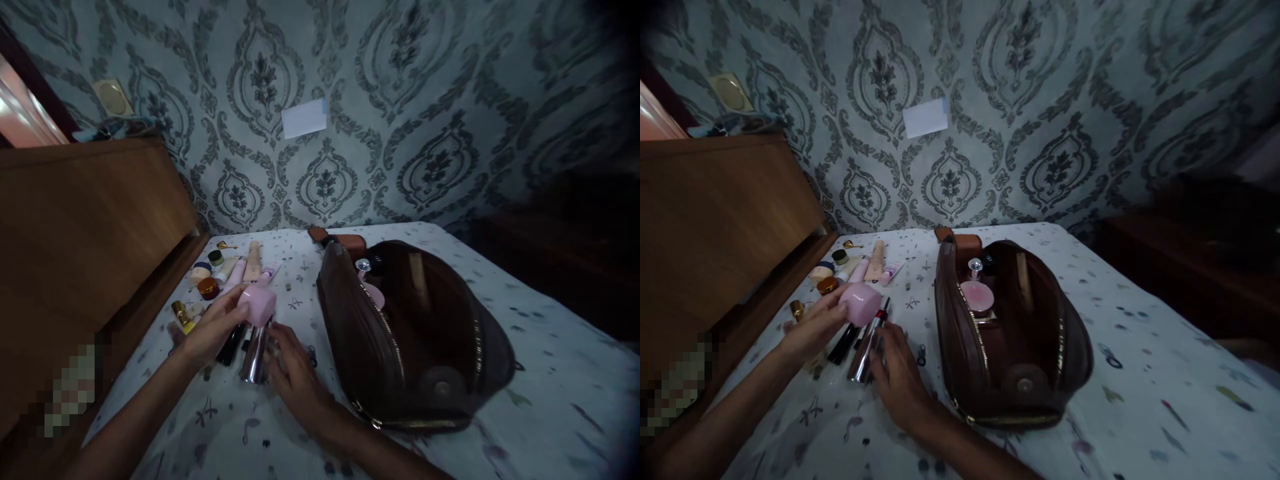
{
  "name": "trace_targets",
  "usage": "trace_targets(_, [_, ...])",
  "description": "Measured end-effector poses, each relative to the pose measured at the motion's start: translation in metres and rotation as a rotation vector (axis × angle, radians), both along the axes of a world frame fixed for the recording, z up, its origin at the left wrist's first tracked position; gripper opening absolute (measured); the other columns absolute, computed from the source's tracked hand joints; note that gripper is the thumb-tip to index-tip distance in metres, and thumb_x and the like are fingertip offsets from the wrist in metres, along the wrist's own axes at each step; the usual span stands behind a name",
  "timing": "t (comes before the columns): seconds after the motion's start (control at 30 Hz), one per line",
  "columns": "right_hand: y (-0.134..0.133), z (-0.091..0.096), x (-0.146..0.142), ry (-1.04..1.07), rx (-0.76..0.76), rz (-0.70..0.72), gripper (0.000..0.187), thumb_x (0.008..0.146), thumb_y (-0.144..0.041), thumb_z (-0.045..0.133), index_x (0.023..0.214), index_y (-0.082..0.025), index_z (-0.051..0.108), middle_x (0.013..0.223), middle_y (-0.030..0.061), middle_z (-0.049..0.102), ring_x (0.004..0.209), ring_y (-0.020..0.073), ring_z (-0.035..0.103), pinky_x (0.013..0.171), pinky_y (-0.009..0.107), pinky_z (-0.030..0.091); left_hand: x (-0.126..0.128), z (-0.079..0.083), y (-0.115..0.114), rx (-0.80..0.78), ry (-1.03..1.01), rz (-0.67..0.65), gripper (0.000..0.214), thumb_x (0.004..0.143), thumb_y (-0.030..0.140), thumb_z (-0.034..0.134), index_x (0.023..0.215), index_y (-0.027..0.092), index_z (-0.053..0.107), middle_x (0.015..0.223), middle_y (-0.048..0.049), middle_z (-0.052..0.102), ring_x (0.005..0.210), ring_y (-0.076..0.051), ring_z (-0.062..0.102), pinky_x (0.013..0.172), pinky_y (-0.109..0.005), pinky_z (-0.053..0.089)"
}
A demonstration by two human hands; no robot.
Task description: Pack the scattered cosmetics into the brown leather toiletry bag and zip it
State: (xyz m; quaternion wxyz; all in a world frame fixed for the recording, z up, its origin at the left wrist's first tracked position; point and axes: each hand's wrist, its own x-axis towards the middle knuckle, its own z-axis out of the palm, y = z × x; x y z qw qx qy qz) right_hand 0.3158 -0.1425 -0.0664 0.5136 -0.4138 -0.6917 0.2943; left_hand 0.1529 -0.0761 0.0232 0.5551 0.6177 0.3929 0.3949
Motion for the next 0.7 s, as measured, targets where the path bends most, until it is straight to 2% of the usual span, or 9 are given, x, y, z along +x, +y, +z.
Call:
trace_targets(0.1, [-0.015, 0.026, 0.007, 0.061, -0.050, 0.016, 0.035, 0.099, -0.021, 0.043, 0.133, -0.020, 0.050, 0.133, 0.0133, 0.059, 0.123, 0.0228, 0.058, 0.105, 0.040, 0.050, 0.012, 0.000, -0.009, -0.177, -0.146, 0.010, 0.060, 0.078, 0.071, 0.065, 0.114, 0.023, 0.066, 0.100, -0.0073, 0.072, 0.093, -0.025, 0.065, 0.079, -0.036, 0.052])
trace_targets(0.23, [-0.034, 0.060, 0.021, 0.142, -0.107, -0.001, 0.038, 0.100, -0.027, 0.045, 0.138, -0.022, 0.046, 0.134, 0.0123, 0.059, 0.117, 0.0218, 0.061, 0.101, 0.038, 0.052, 0.023, 0.002, -0.019, -0.380, -0.251, -0.018, 0.062, 0.080, 0.075, 0.058, 0.112, 0.022, 0.066, 0.077, -0.0041, 0.069, 0.071, -0.018, 0.062, 0.065, -0.029, 0.051])
trace_targets(0.3, [-0.039, 0.069, 0.027, 0.163, -0.109, -0.006, 0.038, 0.100, -0.029, 0.046, 0.138, -0.022, 0.047, 0.134, 0.0122, 0.059, 0.114, 0.0220, 0.062, 0.098, 0.037, 0.053, 0.028, 0.002, -0.023, -0.433, -0.306, -0.016, 0.065, 0.078, 0.075, 0.061, 0.114, 0.022, 0.066, 0.071, -0.0024, 0.066, 0.065, -0.016, 0.059, 0.060, -0.027, 0.049])
trace_targets(0.37, [-0.043, 0.073, 0.032, 0.200, -0.146, 0.012, 0.039, 0.100, -0.033, 0.047, 0.138, -0.023, 0.049, 0.134, 0.0118, 0.060, 0.113, 0.0220, 0.063, 0.093, 0.035, 0.056, 0.032, 0.003, -0.027, -0.409, -0.323, 0.013, 0.065, 0.074, 0.075, 0.066, 0.113, 0.022, 0.066, 0.070, -0.0005, 0.064, 0.059, -0.013, 0.055, 0.055, -0.024, 0.046])
trace_targets(0.43, [-0.047, 0.076, 0.037, 0.264, -0.196, 0.038, 0.041, 0.100, -0.037, 0.047, 0.139, -0.024, 0.048, 0.131, 0.0109, 0.061, 0.111, 0.0214, 0.064, 0.088, 0.033, 0.057, 0.034, 0.005, -0.033, -0.275, -0.286, 0.057, 0.062, 0.073, 0.072, 0.070, 0.108, 0.021, 0.068, 0.075, -0.0004, 0.065, 0.060, -0.013, 0.054, 0.054, -0.023, 0.045])
trace_targets(0.53, [-0.055, 0.084, 0.047, 0.309, -0.228, 0.043, 0.045, 0.100, -0.040, 0.049, 0.142, -0.025, 0.047, 0.131, 0.0101, 0.062, 0.110, 0.0206, 0.065, 0.086, 0.032, 0.058, 0.034, 0.014, -0.045, 0.083, -0.065, 0.083, 0.057, 0.072, 0.061, 0.077, 0.112, 0.021, 0.068, 0.094, -0.0040, 0.070, 0.081, -0.018, 0.062, 0.068, -0.026, 0.050])
trace_targets(0.6, [-0.062, 0.096, 0.057, 0.259, -0.192, 0.014, 0.044, 0.099, -0.038, 0.052, 0.140, -0.024, 0.049, 0.133, 0.0101, 0.061, 0.111, 0.0209, 0.065, 0.089, 0.032, 0.057, 0.034, 0.024, -0.057, 0.365, 0.183, 0.091, 0.057, 0.071, 0.051, 0.081, 0.118, 0.024, 0.066, 0.108, -0.0057, 0.070, 0.095, -0.023, 0.065, 0.078, -0.030, 0.052])
trace_targets(0.7, [-0.072, 0.117, 0.075, 0.094, -0.066, -0.007, 0.044, 0.094, -0.035, 0.062, 0.136, -0.023, 0.055, 0.133, 0.0089, 0.062, 0.118, 0.0223, 0.062, 0.099, 0.033, 0.054, 0.036, 0.037, -0.072, 0.792, 0.472, 0.095, 0.058, 0.073, 0.044, 0.080, 0.126, 0.029, 0.061, 0.117, -0.0058, 0.070, 0.101, -0.027, 0.066, 0.082, -0.034, 0.053])
